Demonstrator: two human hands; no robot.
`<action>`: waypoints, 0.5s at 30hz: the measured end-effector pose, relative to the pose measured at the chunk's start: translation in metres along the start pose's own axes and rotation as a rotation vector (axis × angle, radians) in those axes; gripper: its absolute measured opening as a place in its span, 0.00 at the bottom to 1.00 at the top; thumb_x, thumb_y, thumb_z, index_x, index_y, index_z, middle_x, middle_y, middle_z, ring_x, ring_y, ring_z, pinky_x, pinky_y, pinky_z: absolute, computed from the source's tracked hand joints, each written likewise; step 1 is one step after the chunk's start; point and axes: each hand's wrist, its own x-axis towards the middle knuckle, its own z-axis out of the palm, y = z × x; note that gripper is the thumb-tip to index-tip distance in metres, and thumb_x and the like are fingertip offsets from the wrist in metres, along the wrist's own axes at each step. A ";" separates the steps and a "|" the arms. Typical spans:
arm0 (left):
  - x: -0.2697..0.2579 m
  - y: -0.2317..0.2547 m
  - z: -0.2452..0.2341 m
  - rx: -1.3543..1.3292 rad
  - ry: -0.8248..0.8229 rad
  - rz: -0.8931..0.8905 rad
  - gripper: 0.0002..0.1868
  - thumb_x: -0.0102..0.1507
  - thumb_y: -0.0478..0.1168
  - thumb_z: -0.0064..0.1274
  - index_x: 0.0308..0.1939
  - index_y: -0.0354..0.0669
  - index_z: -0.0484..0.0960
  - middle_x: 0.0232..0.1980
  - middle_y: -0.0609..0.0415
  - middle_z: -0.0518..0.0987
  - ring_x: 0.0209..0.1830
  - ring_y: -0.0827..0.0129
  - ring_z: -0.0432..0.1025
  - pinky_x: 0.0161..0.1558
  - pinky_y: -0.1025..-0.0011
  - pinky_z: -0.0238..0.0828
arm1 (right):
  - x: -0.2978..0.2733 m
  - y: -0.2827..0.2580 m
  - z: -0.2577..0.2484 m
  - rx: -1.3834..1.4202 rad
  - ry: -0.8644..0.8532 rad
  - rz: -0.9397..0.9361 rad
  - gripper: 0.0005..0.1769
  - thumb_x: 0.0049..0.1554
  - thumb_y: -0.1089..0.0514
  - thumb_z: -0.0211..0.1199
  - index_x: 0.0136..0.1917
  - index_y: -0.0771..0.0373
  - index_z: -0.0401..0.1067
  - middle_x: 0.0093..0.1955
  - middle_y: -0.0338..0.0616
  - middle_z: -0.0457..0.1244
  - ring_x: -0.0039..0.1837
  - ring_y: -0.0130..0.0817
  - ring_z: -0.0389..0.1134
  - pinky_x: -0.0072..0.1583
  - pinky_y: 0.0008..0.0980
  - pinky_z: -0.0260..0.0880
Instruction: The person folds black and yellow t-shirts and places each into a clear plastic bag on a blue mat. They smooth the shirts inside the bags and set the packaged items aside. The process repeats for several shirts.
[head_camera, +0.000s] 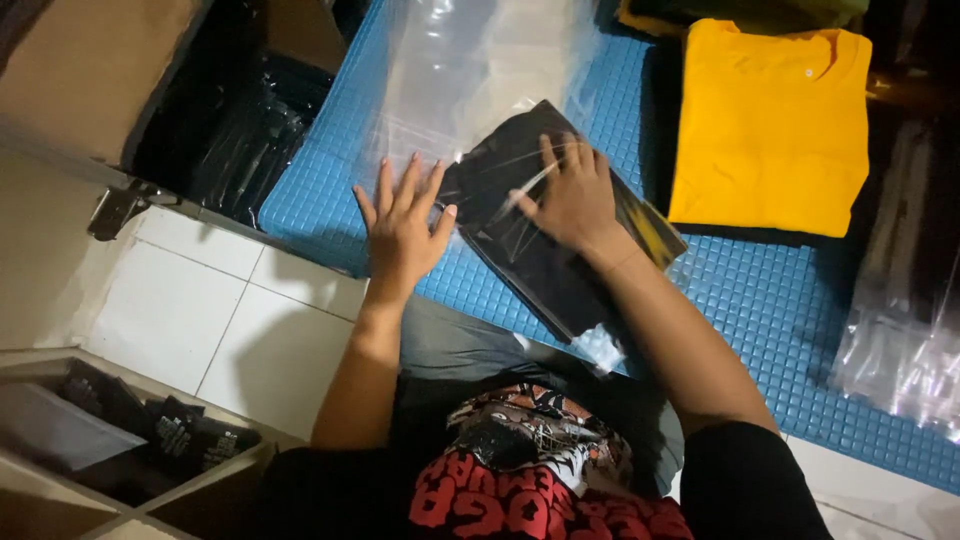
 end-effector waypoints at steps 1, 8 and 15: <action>0.000 -0.001 0.002 0.014 -0.003 0.004 0.33 0.65 0.51 0.58 0.74 0.59 0.72 0.76 0.47 0.68 0.79 0.38 0.52 0.68 0.23 0.33 | 0.003 0.000 0.002 -0.012 0.075 -0.021 0.49 0.58 0.27 0.53 0.79 0.63 0.58 0.76 0.63 0.56 0.77 0.58 0.55 0.70 0.55 0.55; 0.000 -0.001 0.001 0.035 -0.021 0.021 0.31 0.66 0.48 0.55 0.74 0.51 0.72 0.76 0.46 0.68 0.79 0.40 0.52 0.67 0.21 0.33 | 0.015 -0.007 -0.018 0.248 -0.076 -0.297 0.53 0.53 0.17 0.50 0.82 0.46 0.56 0.81 0.55 0.50 0.81 0.60 0.49 0.74 0.66 0.47; 0.000 -0.003 0.007 0.064 -0.046 0.022 0.35 0.67 0.57 0.54 0.75 0.47 0.70 0.77 0.47 0.67 0.80 0.41 0.51 0.66 0.21 0.32 | 0.023 -0.009 -0.018 0.325 -0.013 -0.397 0.46 0.54 0.18 0.52 0.78 0.39 0.63 0.84 0.52 0.46 0.84 0.65 0.36 0.73 0.78 0.36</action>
